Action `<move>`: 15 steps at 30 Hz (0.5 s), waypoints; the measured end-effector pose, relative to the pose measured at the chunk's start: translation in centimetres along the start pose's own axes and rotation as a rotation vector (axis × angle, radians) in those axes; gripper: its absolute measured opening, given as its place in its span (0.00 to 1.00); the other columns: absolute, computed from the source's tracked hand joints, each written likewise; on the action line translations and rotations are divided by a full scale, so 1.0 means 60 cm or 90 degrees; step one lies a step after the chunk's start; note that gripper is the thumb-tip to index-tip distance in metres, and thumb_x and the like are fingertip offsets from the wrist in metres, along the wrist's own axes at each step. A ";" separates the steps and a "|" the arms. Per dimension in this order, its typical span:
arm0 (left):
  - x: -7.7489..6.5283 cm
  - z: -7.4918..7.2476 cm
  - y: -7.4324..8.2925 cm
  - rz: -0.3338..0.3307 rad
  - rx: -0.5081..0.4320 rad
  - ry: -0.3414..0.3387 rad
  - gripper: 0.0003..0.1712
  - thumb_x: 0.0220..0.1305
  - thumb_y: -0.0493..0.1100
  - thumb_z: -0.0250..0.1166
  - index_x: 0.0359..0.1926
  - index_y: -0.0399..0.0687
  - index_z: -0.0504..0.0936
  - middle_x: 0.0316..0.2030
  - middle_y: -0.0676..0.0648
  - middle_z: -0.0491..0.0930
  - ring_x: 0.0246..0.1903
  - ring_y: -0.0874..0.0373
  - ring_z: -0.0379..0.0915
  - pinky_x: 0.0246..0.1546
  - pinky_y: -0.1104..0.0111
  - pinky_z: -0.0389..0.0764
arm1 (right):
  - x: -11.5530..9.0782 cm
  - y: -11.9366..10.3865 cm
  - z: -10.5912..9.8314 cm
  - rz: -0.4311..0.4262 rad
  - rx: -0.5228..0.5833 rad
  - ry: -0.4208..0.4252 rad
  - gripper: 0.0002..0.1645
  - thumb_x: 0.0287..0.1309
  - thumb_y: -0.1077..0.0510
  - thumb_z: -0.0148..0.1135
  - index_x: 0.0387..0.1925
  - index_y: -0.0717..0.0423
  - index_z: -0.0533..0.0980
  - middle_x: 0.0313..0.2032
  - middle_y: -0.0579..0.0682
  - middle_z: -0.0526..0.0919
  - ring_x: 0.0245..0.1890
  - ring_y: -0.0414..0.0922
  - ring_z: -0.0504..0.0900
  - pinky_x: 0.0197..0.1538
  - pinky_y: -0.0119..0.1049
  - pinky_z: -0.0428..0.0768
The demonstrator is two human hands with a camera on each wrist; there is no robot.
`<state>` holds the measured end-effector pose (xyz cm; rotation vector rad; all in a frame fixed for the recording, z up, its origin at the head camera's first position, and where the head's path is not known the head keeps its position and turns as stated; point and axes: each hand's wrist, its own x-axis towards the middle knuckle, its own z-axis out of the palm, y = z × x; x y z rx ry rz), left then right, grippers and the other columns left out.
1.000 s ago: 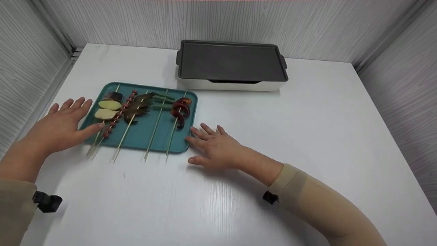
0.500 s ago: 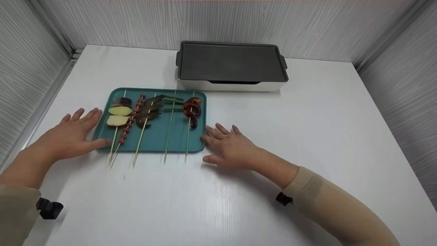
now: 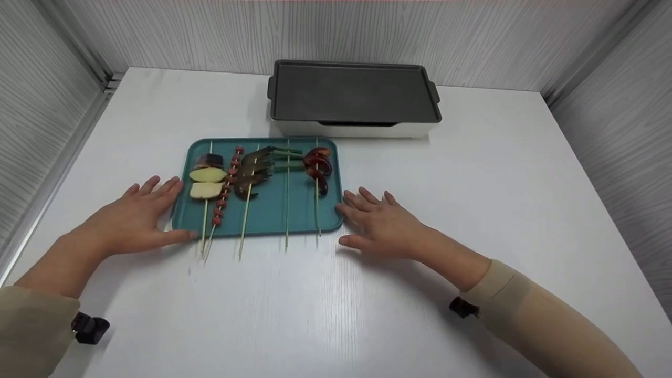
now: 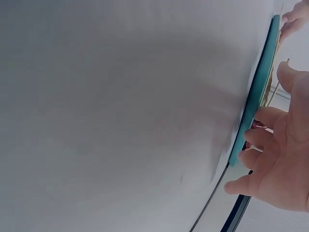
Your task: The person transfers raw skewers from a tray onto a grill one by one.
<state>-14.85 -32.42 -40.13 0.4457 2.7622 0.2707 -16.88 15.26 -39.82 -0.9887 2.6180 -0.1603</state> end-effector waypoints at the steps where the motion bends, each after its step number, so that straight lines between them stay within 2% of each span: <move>1: -0.001 -0.001 0.000 0.004 0.004 0.001 0.69 0.65 0.78 0.62 0.83 0.29 0.49 0.81 0.28 0.49 0.80 0.26 0.39 0.78 0.34 0.44 | 0.001 -0.002 0.000 0.003 0.002 0.000 0.50 0.76 0.25 0.46 0.85 0.46 0.55 0.84 0.49 0.49 0.84 0.54 0.44 0.78 0.71 0.49; 9: -0.006 -0.004 -0.006 0.043 0.049 0.016 0.67 0.66 0.78 0.61 0.81 0.28 0.52 0.81 0.29 0.52 0.80 0.29 0.43 0.78 0.36 0.49 | 0.005 -0.015 -0.003 0.022 0.029 0.012 0.49 0.76 0.25 0.46 0.84 0.48 0.59 0.84 0.49 0.51 0.84 0.53 0.44 0.78 0.71 0.49; 15: -0.008 -0.004 -0.012 0.063 0.052 0.027 0.67 0.67 0.78 0.59 0.82 0.28 0.52 0.81 0.30 0.52 0.81 0.32 0.44 0.79 0.38 0.49 | 0.006 -0.022 -0.004 0.039 0.046 0.022 0.48 0.75 0.25 0.48 0.83 0.49 0.61 0.83 0.49 0.52 0.84 0.54 0.46 0.78 0.71 0.49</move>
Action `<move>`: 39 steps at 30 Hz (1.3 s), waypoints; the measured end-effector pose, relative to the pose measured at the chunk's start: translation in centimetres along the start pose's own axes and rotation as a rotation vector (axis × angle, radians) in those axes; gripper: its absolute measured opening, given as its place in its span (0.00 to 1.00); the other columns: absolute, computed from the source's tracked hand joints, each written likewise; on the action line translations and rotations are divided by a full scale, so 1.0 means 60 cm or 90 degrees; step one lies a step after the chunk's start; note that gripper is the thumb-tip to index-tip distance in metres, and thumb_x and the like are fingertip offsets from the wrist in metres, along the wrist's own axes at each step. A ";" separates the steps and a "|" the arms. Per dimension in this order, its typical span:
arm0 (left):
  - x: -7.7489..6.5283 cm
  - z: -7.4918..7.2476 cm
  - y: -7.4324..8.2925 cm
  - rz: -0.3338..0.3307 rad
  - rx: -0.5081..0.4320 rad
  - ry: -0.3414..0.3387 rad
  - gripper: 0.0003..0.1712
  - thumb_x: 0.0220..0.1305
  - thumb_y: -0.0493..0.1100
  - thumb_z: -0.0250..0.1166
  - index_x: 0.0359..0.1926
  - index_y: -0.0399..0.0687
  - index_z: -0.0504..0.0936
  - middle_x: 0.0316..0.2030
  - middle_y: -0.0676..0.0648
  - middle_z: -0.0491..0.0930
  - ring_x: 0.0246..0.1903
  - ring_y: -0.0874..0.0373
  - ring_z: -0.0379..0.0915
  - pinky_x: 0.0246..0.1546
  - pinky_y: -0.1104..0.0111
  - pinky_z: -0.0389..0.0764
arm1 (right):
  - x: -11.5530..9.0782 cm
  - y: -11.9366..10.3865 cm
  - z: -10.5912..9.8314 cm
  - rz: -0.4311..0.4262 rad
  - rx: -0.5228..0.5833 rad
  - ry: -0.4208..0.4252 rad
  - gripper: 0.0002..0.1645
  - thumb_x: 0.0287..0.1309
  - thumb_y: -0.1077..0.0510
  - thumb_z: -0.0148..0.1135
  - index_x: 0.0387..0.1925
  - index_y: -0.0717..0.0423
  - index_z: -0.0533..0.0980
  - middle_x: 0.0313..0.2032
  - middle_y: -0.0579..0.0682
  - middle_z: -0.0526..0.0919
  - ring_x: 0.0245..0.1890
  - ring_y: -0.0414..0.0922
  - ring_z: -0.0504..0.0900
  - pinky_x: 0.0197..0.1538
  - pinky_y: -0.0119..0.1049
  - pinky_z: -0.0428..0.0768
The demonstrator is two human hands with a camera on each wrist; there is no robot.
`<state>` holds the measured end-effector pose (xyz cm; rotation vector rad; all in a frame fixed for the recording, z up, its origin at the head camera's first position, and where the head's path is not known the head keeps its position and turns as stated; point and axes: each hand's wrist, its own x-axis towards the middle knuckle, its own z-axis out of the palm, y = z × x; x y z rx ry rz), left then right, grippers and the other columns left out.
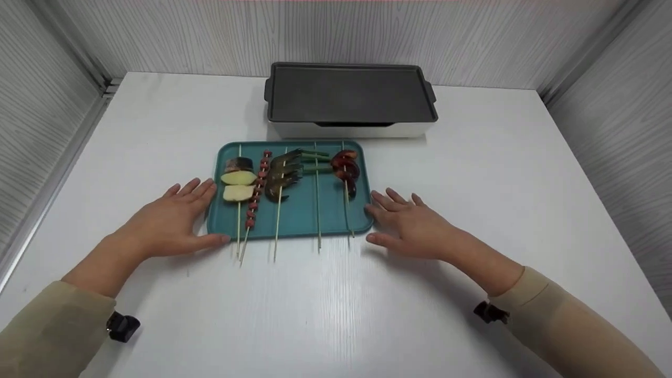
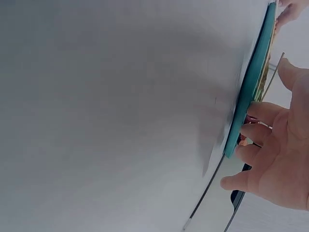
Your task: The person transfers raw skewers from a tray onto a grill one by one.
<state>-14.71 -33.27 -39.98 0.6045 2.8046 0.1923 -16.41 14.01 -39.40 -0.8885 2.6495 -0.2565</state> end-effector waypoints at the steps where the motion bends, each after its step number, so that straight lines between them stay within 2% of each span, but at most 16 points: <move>1: 0.000 0.001 0.001 0.002 -0.002 0.002 0.66 0.67 0.78 0.59 0.82 0.28 0.52 0.81 0.30 0.52 0.81 0.32 0.44 0.79 0.39 0.49 | 0.000 0.001 0.000 0.002 0.002 0.001 0.48 0.75 0.25 0.48 0.83 0.49 0.61 0.83 0.49 0.52 0.84 0.54 0.46 0.78 0.72 0.49; 13: 0.000 0.011 -0.008 0.017 0.003 0.017 0.67 0.68 0.81 0.54 0.82 0.30 0.51 0.82 0.32 0.51 0.82 0.35 0.43 0.81 0.42 0.47 | -0.002 0.001 0.004 0.026 0.026 0.016 0.49 0.74 0.24 0.48 0.82 0.47 0.62 0.83 0.50 0.54 0.83 0.56 0.48 0.78 0.72 0.49; 25: -0.001 0.017 -0.015 0.037 -0.001 0.039 0.65 0.68 0.80 0.54 0.82 0.31 0.52 0.82 0.34 0.51 0.82 0.36 0.43 0.81 0.45 0.48 | -0.003 -0.009 0.009 0.053 0.051 0.017 0.49 0.75 0.23 0.46 0.83 0.48 0.60 0.83 0.51 0.54 0.83 0.58 0.48 0.77 0.73 0.49; 39: 0.005 0.017 -0.022 0.048 0.019 0.035 0.66 0.68 0.81 0.55 0.82 0.32 0.52 0.83 0.35 0.49 0.83 0.39 0.41 0.82 0.49 0.46 | -0.003 -0.022 0.009 0.072 0.065 0.026 0.47 0.77 0.27 0.47 0.83 0.50 0.60 0.83 0.54 0.54 0.83 0.62 0.48 0.76 0.76 0.48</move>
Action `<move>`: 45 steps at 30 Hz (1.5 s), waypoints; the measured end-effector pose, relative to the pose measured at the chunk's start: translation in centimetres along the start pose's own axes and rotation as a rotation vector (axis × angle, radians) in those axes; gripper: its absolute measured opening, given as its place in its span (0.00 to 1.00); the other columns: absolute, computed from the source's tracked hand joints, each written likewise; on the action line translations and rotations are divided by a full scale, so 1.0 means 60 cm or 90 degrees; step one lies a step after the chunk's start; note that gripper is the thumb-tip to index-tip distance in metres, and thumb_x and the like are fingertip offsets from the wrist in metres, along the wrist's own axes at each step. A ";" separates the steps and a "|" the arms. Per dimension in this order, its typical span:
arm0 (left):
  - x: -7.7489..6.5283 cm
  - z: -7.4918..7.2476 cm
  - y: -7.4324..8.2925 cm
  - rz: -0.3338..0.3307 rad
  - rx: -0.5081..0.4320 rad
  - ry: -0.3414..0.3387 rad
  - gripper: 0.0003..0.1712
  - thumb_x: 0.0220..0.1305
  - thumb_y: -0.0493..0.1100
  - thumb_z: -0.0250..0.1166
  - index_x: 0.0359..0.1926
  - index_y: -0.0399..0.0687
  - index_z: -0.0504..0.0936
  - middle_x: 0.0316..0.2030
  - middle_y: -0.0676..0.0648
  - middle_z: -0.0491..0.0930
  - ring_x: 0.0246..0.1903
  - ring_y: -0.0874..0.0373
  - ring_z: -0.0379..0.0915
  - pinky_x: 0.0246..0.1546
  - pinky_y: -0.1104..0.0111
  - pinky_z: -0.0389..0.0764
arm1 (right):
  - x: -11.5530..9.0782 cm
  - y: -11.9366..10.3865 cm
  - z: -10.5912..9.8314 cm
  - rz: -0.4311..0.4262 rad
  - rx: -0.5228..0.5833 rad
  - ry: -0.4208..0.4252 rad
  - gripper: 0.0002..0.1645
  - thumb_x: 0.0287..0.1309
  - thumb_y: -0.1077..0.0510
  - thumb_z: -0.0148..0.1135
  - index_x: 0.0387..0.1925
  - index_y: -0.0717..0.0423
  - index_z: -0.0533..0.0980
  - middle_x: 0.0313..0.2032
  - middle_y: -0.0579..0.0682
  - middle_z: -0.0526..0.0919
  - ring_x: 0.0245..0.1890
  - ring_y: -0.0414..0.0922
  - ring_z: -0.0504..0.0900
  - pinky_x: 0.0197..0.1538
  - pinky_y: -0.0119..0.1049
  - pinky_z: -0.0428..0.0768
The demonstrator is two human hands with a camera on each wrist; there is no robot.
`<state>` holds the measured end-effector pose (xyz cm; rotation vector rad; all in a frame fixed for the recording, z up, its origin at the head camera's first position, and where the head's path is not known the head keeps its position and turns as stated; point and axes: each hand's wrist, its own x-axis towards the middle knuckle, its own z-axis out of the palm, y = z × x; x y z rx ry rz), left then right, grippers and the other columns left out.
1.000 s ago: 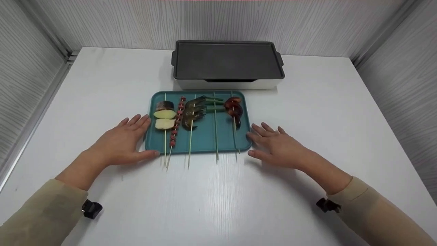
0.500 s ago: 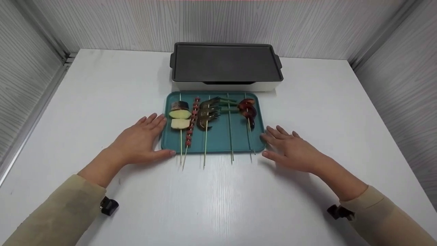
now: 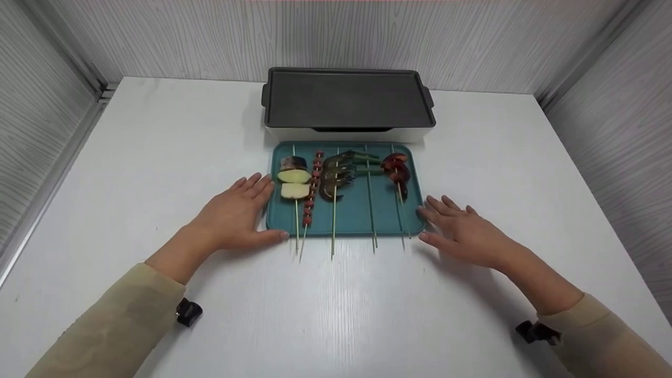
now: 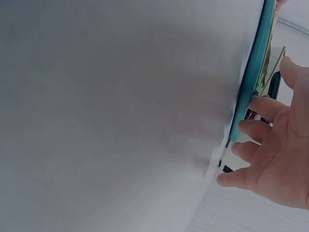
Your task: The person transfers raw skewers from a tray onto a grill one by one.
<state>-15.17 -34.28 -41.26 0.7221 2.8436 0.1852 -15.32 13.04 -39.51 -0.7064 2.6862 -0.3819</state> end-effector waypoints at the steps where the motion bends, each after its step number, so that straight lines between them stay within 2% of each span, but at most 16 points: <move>1: 0.001 0.001 0.001 0.000 0.002 -0.001 0.66 0.67 0.81 0.55 0.83 0.32 0.52 0.83 0.35 0.49 0.83 0.39 0.40 0.82 0.49 0.46 | 0.000 0.000 0.000 0.001 0.002 0.000 0.47 0.77 0.27 0.47 0.83 0.50 0.60 0.83 0.55 0.55 0.83 0.62 0.48 0.76 0.76 0.48; 12: 0.006 0.002 0.004 -0.001 0.005 -0.012 0.66 0.68 0.80 0.55 0.83 0.32 0.51 0.83 0.35 0.48 0.83 0.39 0.40 0.82 0.49 0.46 | 0.004 -0.004 0.000 0.026 0.036 0.015 0.45 0.79 0.29 0.46 0.81 0.53 0.63 0.82 0.57 0.56 0.83 0.63 0.48 0.76 0.75 0.48; 14: 0.006 0.001 0.004 -0.001 0.007 -0.014 0.66 0.68 0.81 0.54 0.83 0.32 0.51 0.83 0.35 0.48 0.83 0.39 0.40 0.82 0.49 0.46 | 0.005 -0.009 -0.002 0.028 0.057 0.036 0.44 0.80 0.31 0.47 0.80 0.55 0.65 0.81 0.57 0.58 0.82 0.62 0.51 0.77 0.72 0.53; 17: 0.007 -0.002 0.005 0.005 0.005 -0.013 0.66 0.68 0.81 0.55 0.82 0.31 0.52 0.83 0.34 0.49 0.83 0.39 0.41 0.82 0.49 0.47 | 0.007 -0.021 -0.007 0.034 0.108 0.092 0.40 0.81 0.36 0.51 0.78 0.59 0.68 0.78 0.59 0.65 0.79 0.61 0.61 0.73 0.67 0.67; 20: 0.007 -0.004 0.005 0.010 0.001 -0.011 0.66 0.68 0.80 0.54 0.82 0.30 0.53 0.82 0.34 0.50 0.82 0.38 0.42 0.82 0.49 0.47 | 0.010 -0.035 -0.013 0.056 0.182 0.143 0.35 0.80 0.41 0.57 0.74 0.60 0.73 0.72 0.60 0.75 0.72 0.59 0.74 0.65 0.61 0.79; 24: 0.006 -0.005 0.006 0.011 -0.001 -0.012 0.65 0.68 0.80 0.54 0.82 0.30 0.53 0.82 0.34 0.50 0.82 0.38 0.42 0.82 0.49 0.47 | 0.017 -0.050 -0.019 0.111 0.307 0.160 0.31 0.79 0.44 0.59 0.69 0.60 0.78 0.63 0.58 0.84 0.58 0.54 0.86 0.57 0.49 0.87; 28: 0.005 -0.007 0.007 0.012 0.002 -0.013 0.65 0.68 0.80 0.54 0.82 0.29 0.53 0.82 0.33 0.50 0.82 0.37 0.42 0.82 0.49 0.47 | 0.024 -0.057 -0.025 0.166 0.429 0.134 0.31 0.79 0.44 0.59 0.69 0.62 0.77 0.57 0.60 0.87 0.47 0.49 0.91 0.46 0.36 0.88; 32: 0.004 -0.006 0.005 0.010 0.001 -0.014 0.66 0.68 0.80 0.54 0.82 0.30 0.53 0.82 0.33 0.49 0.82 0.38 0.42 0.82 0.49 0.47 | 0.031 -0.063 -0.023 0.221 0.514 0.070 0.35 0.78 0.42 0.60 0.71 0.64 0.74 0.60 0.62 0.84 0.44 0.45 0.92 0.45 0.34 0.86; 35: 0.002 -0.006 0.004 0.010 0.001 -0.012 0.66 0.68 0.80 0.54 0.82 0.30 0.52 0.82 0.33 0.49 0.82 0.38 0.41 0.82 0.49 0.46 | 0.036 -0.067 -0.019 0.253 0.553 0.030 0.36 0.77 0.42 0.61 0.72 0.64 0.73 0.63 0.62 0.82 0.44 0.45 0.92 0.47 0.34 0.86; 38: 0.001 -0.004 0.003 0.010 -0.002 -0.009 0.66 0.68 0.80 0.54 0.82 0.30 0.53 0.82 0.33 0.49 0.82 0.38 0.42 0.82 0.49 0.47 | 0.041 -0.067 -0.016 0.267 0.595 0.001 0.38 0.77 0.43 0.62 0.73 0.65 0.71 0.62 0.62 0.81 0.45 0.45 0.91 0.46 0.33 0.84; 45: 0.000 -0.004 0.001 0.006 -0.001 -0.011 0.66 0.68 0.81 0.53 0.82 0.30 0.52 0.82 0.34 0.49 0.82 0.38 0.42 0.82 0.49 0.47 | 0.048 -0.069 -0.013 0.270 0.679 -0.047 0.30 0.78 0.49 0.61 0.68 0.67 0.74 0.51 0.54 0.87 0.46 0.44 0.91 0.42 0.31 0.80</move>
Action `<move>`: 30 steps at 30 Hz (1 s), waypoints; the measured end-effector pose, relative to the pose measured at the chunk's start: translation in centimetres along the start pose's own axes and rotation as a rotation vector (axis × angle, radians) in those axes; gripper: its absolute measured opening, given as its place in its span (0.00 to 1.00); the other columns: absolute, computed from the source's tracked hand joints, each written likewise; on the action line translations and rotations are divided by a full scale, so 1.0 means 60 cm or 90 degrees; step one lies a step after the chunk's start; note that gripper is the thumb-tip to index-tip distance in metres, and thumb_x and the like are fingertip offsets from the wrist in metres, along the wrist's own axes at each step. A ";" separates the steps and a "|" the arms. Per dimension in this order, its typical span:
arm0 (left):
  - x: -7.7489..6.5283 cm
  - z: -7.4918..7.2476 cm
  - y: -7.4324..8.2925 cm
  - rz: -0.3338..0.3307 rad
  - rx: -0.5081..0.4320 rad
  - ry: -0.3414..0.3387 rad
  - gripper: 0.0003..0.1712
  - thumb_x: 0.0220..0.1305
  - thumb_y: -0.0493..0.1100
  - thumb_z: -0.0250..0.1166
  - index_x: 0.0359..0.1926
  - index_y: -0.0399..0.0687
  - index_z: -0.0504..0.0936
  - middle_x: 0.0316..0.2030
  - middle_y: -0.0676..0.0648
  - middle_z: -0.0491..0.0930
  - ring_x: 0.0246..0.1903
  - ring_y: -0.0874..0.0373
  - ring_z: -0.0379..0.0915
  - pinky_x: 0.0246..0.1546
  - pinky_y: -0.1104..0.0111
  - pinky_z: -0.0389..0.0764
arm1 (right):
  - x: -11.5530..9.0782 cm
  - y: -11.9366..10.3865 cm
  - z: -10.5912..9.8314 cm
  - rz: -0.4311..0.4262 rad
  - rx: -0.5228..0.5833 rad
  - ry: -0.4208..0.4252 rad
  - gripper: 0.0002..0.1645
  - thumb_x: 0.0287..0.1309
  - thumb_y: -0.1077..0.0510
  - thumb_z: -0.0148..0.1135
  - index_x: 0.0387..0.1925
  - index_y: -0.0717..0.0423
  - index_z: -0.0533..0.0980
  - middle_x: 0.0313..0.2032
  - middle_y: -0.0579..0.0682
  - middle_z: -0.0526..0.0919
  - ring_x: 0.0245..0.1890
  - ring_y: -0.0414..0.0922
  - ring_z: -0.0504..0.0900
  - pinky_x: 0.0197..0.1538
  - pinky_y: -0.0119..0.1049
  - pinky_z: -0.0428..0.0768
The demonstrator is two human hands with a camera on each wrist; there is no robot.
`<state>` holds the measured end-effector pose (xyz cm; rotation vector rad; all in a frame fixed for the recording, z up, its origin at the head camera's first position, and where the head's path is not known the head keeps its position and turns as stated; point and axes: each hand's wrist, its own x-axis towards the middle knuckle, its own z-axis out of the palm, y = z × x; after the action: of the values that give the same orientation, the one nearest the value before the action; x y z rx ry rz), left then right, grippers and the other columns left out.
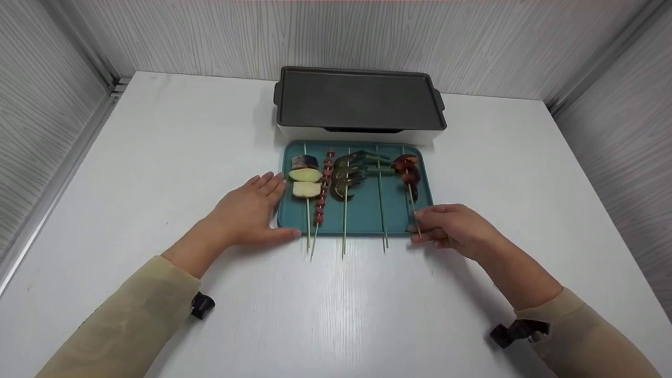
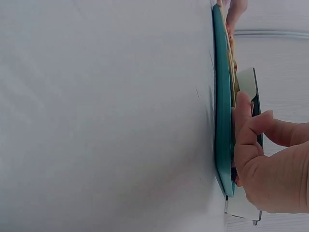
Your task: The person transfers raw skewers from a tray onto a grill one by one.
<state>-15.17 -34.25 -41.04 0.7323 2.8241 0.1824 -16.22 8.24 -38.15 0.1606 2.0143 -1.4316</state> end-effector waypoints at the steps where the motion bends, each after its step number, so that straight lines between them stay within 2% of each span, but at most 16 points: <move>1: 0.000 0.000 0.000 0.001 0.000 0.001 0.66 0.68 0.81 0.54 0.82 0.30 0.52 0.82 0.34 0.49 0.82 0.38 0.42 0.82 0.49 0.47 | 0.000 0.001 0.000 0.002 0.013 -0.006 0.30 0.78 0.50 0.62 0.68 0.67 0.74 0.50 0.53 0.88 0.46 0.43 0.91 0.41 0.31 0.79; 8: 0.000 -0.002 0.001 0.004 -0.003 0.004 0.65 0.68 0.79 0.56 0.82 0.30 0.53 0.82 0.33 0.50 0.82 0.37 0.43 0.82 0.49 0.48 | -0.004 0.006 -0.005 0.007 0.083 -0.043 0.26 0.76 0.59 0.63 0.67 0.70 0.75 0.49 0.53 0.90 0.42 0.41 0.89 0.40 0.29 0.79; 14: 0.000 -0.002 0.001 0.001 -0.002 -0.001 0.66 0.68 0.80 0.55 0.82 0.30 0.52 0.82 0.33 0.49 0.82 0.38 0.43 0.82 0.49 0.48 | -0.013 0.010 -0.008 0.007 0.088 -0.061 0.26 0.77 0.58 0.63 0.68 0.68 0.74 0.46 0.52 0.91 0.41 0.42 0.90 0.37 0.29 0.77; 19: 0.000 -0.001 0.001 -0.002 -0.003 -0.005 0.66 0.68 0.80 0.55 0.82 0.30 0.52 0.83 0.34 0.48 0.82 0.38 0.42 0.82 0.49 0.47 | -0.031 0.013 -0.011 -0.009 0.092 -0.052 0.28 0.76 0.56 0.65 0.68 0.70 0.73 0.47 0.54 0.91 0.42 0.41 0.90 0.37 0.28 0.76; 24: 0.001 -0.001 0.001 0.002 -0.004 -0.007 0.66 0.68 0.80 0.54 0.82 0.30 0.51 0.83 0.34 0.48 0.82 0.38 0.42 0.82 0.49 0.46 | -0.058 0.015 -0.016 -0.029 0.055 -0.016 0.30 0.75 0.54 0.66 0.69 0.69 0.74 0.49 0.57 0.90 0.42 0.42 0.90 0.39 0.28 0.79; 30: 0.001 0.001 0.001 0.000 0.001 -0.006 0.66 0.68 0.79 0.55 0.82 0.30 0.51 0.83 0.34 0.48 0.82 0.38 0.42 0.82 0.49 0.47 | -0.084 -0.006 -0.028 -0.075 -0.027 0.038 0.30 0.77 0.51 0.63 0.71 0.64 0.74 0.52 0.58 0.89 0.46 0.45 0.90 0.48 0.32 0.84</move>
<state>-15.19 -34.16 -41.12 0.7321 2.8149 0.1770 -13.16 10.92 -34.69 0.0669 2.1321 -1.4701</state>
